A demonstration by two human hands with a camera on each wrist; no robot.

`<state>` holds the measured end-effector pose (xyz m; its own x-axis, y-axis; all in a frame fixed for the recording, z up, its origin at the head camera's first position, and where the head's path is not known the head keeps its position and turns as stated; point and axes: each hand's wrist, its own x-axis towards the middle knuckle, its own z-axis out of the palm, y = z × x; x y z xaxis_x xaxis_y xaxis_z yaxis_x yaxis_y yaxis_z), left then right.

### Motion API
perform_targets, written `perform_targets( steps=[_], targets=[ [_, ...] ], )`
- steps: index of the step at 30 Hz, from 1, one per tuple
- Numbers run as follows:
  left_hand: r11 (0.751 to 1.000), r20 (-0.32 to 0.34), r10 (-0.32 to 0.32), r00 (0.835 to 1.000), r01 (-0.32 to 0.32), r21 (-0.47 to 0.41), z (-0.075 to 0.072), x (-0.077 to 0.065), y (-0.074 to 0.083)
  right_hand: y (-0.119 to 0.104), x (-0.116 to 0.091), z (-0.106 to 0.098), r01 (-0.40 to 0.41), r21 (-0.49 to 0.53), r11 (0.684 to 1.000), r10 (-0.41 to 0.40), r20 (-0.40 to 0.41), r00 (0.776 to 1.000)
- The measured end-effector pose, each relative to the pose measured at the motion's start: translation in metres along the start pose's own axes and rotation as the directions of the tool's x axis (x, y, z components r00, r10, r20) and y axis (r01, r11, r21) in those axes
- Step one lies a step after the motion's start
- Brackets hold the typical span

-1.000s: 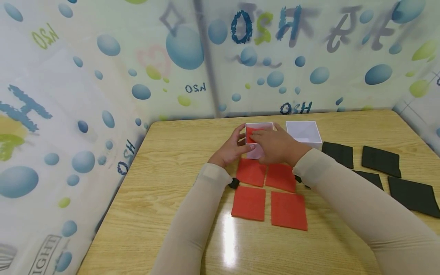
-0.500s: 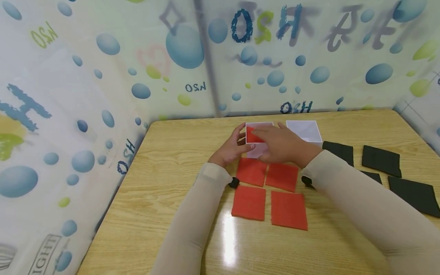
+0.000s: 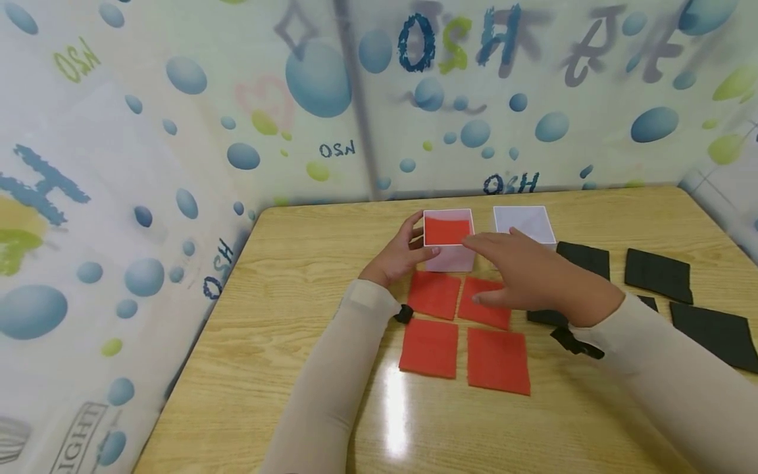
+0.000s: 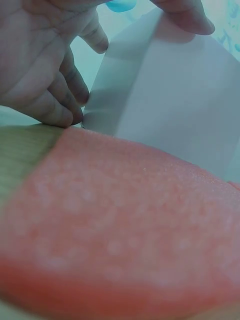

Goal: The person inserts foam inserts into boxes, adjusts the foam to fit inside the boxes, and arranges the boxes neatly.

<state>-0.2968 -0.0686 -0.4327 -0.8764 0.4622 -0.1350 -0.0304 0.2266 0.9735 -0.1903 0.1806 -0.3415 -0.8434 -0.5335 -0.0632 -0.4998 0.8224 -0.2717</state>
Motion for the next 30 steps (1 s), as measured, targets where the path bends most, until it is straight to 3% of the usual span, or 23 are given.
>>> perform_targets(
  steps=[6, 15, 24, 30],
  targets=[
    [1.0, -0.013, -0.013, 1.0, 0.013, -0.013, -0.002, 0.001, -0.001, 0.001, -0.032, -0.002, -0.054, 0.055, 0.997, 0.053, 0.031, 0.998],
    [1.0, -0.018, -0.017, 1.0, 0.017, -0.021, -0.001, 0.001, -0.003, 0.002, -0.066, 0.004, -0.056, 0.127, 0.99, 0.049, 0.057, 0.997],
    [0.999, -0.009, -0.018, 1.0, 0.017, -0.027, 0.0, 0.001, -0.002, 0.002, -0.074, 0.012, -0.105, 0.155, 0.982, 0.086, 0.127, 0.988],
    [1.0, -0.002, -0.018, 1.0, 0.018, -0.018, 0.002, 0.001, 0.001, 0.004, -0.075, 0.019, -0.125, 0.11, 0.986, 0.107, 0.16, 0.981]
  ],
)
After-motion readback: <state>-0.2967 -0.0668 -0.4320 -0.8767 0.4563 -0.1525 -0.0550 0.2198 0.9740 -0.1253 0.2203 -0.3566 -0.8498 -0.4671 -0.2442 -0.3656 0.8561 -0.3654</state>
